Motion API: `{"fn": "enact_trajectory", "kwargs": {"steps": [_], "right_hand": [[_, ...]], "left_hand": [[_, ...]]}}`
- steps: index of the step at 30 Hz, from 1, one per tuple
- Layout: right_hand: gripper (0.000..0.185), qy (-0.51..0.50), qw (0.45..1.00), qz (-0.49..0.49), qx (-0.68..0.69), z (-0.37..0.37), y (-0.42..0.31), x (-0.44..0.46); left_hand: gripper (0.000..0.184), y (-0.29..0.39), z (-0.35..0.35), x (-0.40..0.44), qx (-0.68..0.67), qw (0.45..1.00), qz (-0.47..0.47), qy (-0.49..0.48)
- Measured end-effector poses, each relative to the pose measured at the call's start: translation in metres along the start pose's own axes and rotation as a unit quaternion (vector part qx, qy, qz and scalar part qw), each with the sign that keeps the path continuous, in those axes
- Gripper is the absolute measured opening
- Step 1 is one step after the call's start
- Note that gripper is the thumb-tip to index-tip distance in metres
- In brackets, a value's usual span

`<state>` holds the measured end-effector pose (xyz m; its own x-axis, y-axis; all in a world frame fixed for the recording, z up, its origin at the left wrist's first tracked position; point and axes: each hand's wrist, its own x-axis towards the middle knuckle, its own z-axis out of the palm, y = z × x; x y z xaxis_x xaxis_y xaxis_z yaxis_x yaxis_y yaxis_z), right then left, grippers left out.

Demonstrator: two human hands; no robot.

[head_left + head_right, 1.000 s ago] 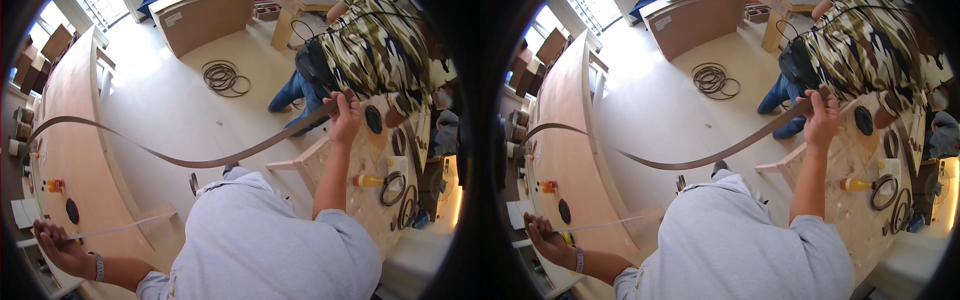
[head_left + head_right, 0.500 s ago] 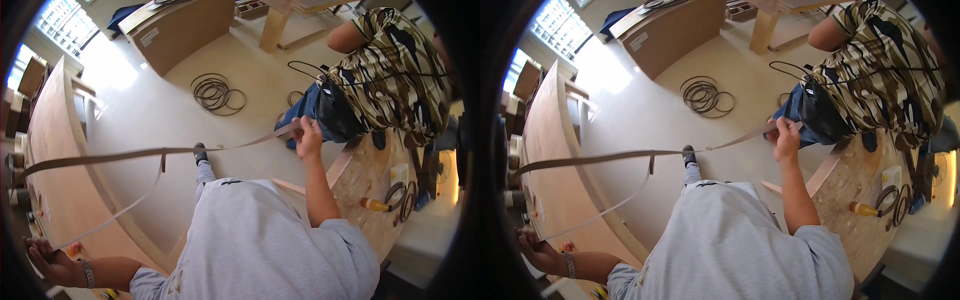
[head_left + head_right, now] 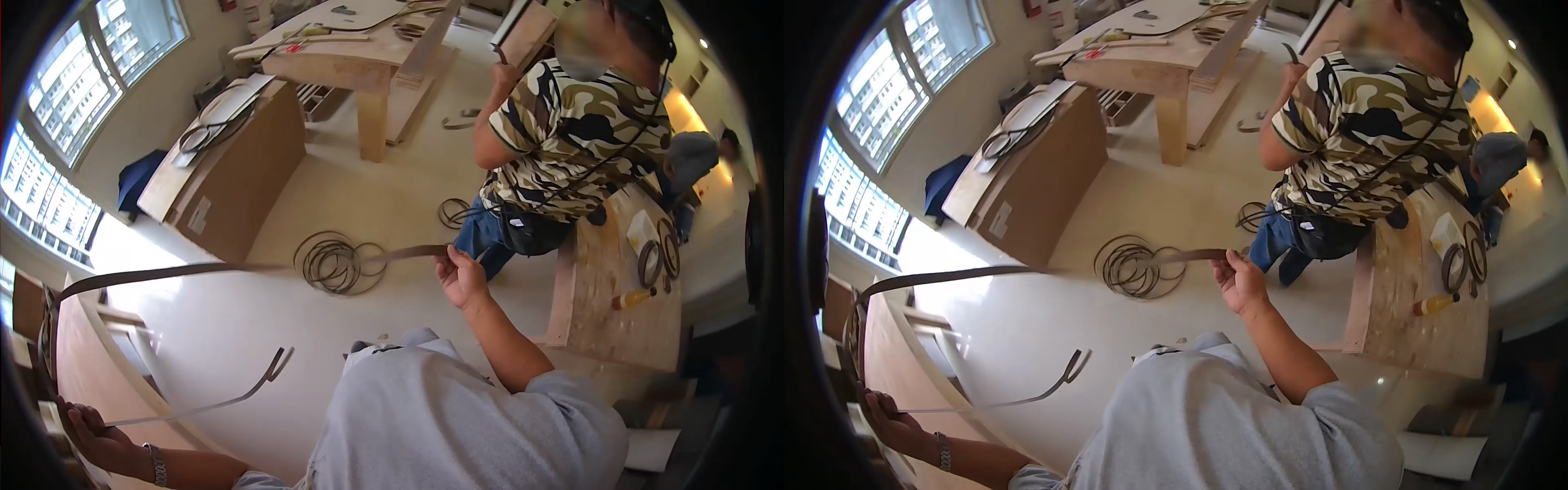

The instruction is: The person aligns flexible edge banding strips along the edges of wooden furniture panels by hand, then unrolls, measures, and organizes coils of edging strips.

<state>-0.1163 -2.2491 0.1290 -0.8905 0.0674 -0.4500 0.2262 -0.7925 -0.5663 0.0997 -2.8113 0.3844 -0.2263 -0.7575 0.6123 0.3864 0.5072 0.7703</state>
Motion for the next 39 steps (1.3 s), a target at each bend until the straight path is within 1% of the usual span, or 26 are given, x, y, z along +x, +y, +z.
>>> {"fn": "enact_trajectory", "kwargs": {"steps": [2, 5, 8, 9, 10, 11, 13, 15, 17, 19, 21, 24, 25, 27, 30, 31, 33, 35, 37, 39], "right_hand": [[0.012, 0.005, 0.998, 0.022, 0.052, 0.012, 0.001, 0.011], [0.013, 0.011, 0.994, 0.037, 0.107, 0.026, 0.004, 0.033], [0.015, 0.005, 0.986, 0.042, 0.163, 0.033, 0.009, 0.060], [0.016, -0.002, 0.982, 0.052, 0.180, 0.034, 0.009, 0.071], [0.016, -0.012, 0.979, 0.061, 0.192, 0.030, 0.007, 0.085], [0.017, -0.025, 0.976, 0.072, 0.205, 0.023, 0.003, 0.101], [0.017, -0.031, 0.971, 0.082, 0.221, 0.025, -0.003, 0.134], [0.017, -0.014, 0.971, 0.077, 0.227, 0.032, -0.012, 0.158], [0.016, -0.023, 0.971, 0.072, 0.229, 0.038, -0.019, 0.188], [0.015, -0.041, 0.970, 0.067, 0.230, 0.058, -0.027, 0.221], [0.016, -0.070, 0.967, 0.080, 0.232, 0.069, -0.030, 0.258], [0.018, -0.081, 0.966, 0.111, 0.220, 0.083, -0.030, 0.300], [0.019, -0.082, 0.966, 0.120, 0.213, 0.090, -0.029, 0.311], [0.014, -0.052, 0.969, 0.162, 0.178, 0.099, -0.027, 0.330], [0.011, -0.055, 0.968, 0.201, 0.139, 0.116, -0.024, 0.341], [0.011, -0.049, 0.970, 0.200, 0.133, 0.115, -0.027, 0.348], [0.012, -0.046, 0.970, 0.206, 0.120, 0.118, -0.026, 0.363], [0.012, -0.052, 0.970, 0.205, 0.121, 0.120, -0.031, 0.377], [0.012, -0.065, 0.972, 0.193, 0.120, 0.119, -0.041, 0.387], [0.011, -0.082, 0.975, 0.173, 0.112, 0.115, -0.048, 0.393]], "left_hand": [[0.032, -0.025, 0.015, 0.026, -0.014, 1.000, -0.008, 0.015], [0.030, -0.061, 0.026, 0.063, -0.019, 0.999, -0.005, -0.026], [0.024, -0.097, 0.050, 0.095, -0.004, 0.998, 0.044, -0.039], [0.020, -0.102, 0.060, 0.103, 0.119, 0.977, 0.157, -0.084], [0.018, -0.106, 0.069, 0.110, 0.246, 0.921, 0.287, -0.097], [0.018, -0.109, 0.080, 0.117, 0.333, 0.846, 0.407, -0.083], [0.021, -0.115, 0.099, 0.127, 0.220, 0.927, 0.288, -0.099], [0.025, -0.106, 0.140, 0.119, 0.160, 0.946, 0.272, -0.073], [0.034, -0.099, 0.186, 0.110, 0.085, 0.964, 0.245, -0.062], [0.030, -0.099, 0.222, 0.113, -0.022, 0.983, 0.170, -0.065], [0.026, -0.103, 0.258, 0.114, -0.160, 0.981, 0.078, -0.075], [0.022, -0.116, 0.327, 0.110, -0.234, 0.969, 0.066, -0.043], [0.022, -0.128, 0.344, 0.112, -0.259, 0.962, 0.062, -0.062], [0.023, -0.155, 0.365, 0.125, -0.314, 0.943, 0.054, -0.100], [0.027, -0.189, 0.403, 0.132, -0.282, 0.950, 0.073, -0.109], [0.030, -0.184, 0.429, 0.118, -0.292, 0.951, 0.079, -0.063], [0.033, -0.167, 0.471, 0.090, -0.270, 0.958, 0.086, -0.041], [0.033, -0.158, 0.490, 0.084, -0.274, 0.956, 0.096, -0.046], [0.032, -0.158, 0.488, 0.086, -0.302, 0.945, 0.099, -0.075], [0.032, -0.159, 0.481, 0.085, -0.297, 0.947, 0.100, -0.069]]}}
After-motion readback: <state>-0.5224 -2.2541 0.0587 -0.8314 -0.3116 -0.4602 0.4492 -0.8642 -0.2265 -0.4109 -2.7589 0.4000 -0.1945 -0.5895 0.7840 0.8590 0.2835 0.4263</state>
